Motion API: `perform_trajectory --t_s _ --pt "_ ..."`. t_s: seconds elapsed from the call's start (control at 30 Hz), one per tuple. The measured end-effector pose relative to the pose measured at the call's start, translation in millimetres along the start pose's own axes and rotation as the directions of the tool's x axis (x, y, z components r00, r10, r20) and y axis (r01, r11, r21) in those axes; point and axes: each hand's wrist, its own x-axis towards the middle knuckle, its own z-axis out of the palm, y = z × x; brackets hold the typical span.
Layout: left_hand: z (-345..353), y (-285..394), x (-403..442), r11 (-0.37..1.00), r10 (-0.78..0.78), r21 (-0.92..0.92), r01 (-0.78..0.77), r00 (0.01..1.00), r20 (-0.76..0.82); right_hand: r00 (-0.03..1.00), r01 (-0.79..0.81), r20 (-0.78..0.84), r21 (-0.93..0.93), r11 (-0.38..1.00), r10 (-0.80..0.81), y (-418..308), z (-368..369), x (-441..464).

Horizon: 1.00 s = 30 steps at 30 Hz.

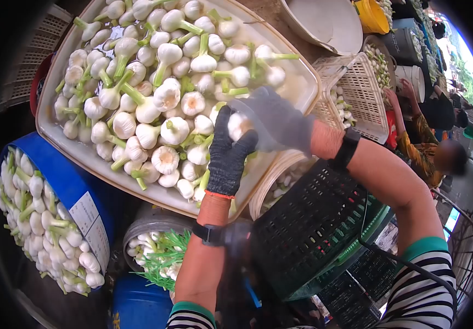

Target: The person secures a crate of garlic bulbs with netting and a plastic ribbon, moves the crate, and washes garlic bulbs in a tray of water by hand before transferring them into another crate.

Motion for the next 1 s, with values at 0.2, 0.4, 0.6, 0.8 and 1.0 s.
perform_trajectory --t_s 0.2,0.4,0.6,0.8,1.0 --pt "-11.3 22.2 -8.4 0.996 0.023 0.086 -0.003 0.975 -0.222 0.959 0.168 -0.245 0.083 0.982 -0.143 -17.3 16.4 13.0" --pt "-35.6 18.4 -9.2 0.971 0.025 0.228 0.077 0.911 -0.412 0.99 0.117 -0.104 0.249 0.961 -0.094 -30.5 27.0 19.0" --pt "-58.5 26.2 -2.6 0.658 -0.548 -0.701 0.275 0.814 -0.194 0.994 -0.068 -0.04 0.501 0.863 0.102 -38.4 52.4 21.0" --pt "-63.6 0.7 -25.3 0.889 -0.423 -0.309 0.337 0.862 -0.278 0.955 -0.268 0.058 0.58 0.769 0.289 -56.9 67.5 25.6" --pt "-39.2 16.8 -54.2 0.895 -0.442 -0.071 0.44 0.856 -0.267 0.997 0.081 0.028 -0.129 0.988 -0.078 -43.2 74.6 26.7"
